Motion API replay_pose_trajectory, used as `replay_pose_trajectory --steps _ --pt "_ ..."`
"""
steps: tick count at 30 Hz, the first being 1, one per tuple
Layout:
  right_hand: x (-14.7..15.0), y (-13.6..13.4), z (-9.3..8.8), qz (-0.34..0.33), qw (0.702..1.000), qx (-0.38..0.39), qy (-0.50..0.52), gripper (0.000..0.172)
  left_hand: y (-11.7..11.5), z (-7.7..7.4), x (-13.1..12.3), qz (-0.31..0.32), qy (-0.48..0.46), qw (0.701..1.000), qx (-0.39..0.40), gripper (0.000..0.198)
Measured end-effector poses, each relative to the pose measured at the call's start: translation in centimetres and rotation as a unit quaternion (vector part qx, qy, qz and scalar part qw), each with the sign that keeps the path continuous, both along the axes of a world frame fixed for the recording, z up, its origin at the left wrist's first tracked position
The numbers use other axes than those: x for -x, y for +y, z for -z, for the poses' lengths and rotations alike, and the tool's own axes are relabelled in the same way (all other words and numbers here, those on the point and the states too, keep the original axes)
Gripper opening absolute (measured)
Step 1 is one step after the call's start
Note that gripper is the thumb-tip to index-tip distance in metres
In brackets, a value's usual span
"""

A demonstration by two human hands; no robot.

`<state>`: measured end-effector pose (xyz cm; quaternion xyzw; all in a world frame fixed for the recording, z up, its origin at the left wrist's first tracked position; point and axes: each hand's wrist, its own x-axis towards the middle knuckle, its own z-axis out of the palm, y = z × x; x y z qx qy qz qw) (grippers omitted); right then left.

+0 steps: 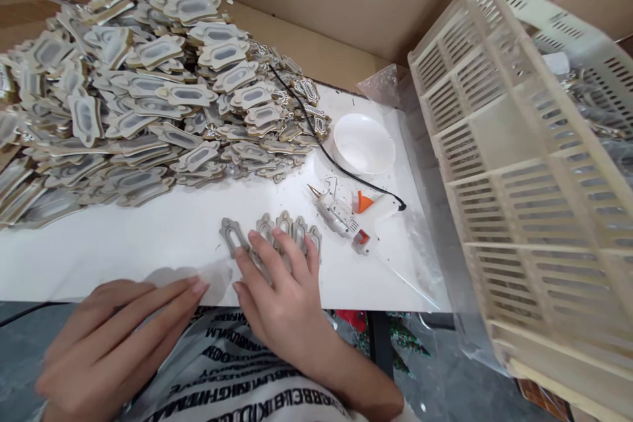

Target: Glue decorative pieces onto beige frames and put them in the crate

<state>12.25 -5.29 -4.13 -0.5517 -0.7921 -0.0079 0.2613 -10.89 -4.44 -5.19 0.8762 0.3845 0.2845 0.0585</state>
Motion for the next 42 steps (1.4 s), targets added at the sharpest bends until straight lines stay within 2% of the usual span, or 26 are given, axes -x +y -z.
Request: replay_pose_trajectory --steps 4,7,11,23,29,35,38,42 --pt "-0.1 0.1 0.2 -0.004 1.0 0.012 0.001 0.029 2.5 -1.1 -3.7 -0.016 0.018 0.996 -0.081 0.073" --pt "-0.3 0.0 0.2 -0.007 1.0 0.008 0.017 0.028 3.2 -1.2 -4.9 -0.022 0.015 0.995 -0.095 0.077" --pt "-0.6 -0.1 0.2 0.003 0.999 -0.003 0.051 0.024 3.2 -0.8 -4.8 -0.023 0.023 0.996 -0.083 0.076" --pt "-0.6 0.1 0.3 0.01 0.999 0.0 0.036 0.022 4.1 -1.0 -5.3 -0.02 0.04 0.998 -0.036 0.034" --pt "-0.5 0.1 0.4 0.014 0.999 -0.01 0.036 0.022 4.1 -0.8 -5.2 -0.02 0.043 0.998 -0.031 0.031" --pt "-0.5 0.1 0.4 0.016 0.999 -0.006 0.03 0.023 4.1 -0.8 -5.4 -0.061 0.051 0.997 -0.026 0.025" --pt "-0.5 0.0 0.4 0.02 0.999 -0.003 0.035 0.022 4.3 -0.7 -5.2 -0.049 0.05 0.997 -0.032 0.022" --pt "-0.4 0.0 0.5 0.025 0.999 -0.007 0.039 0.022 4.5 -0.8 -4.9 -0.044 0.047 0.998 0.006 0.021"
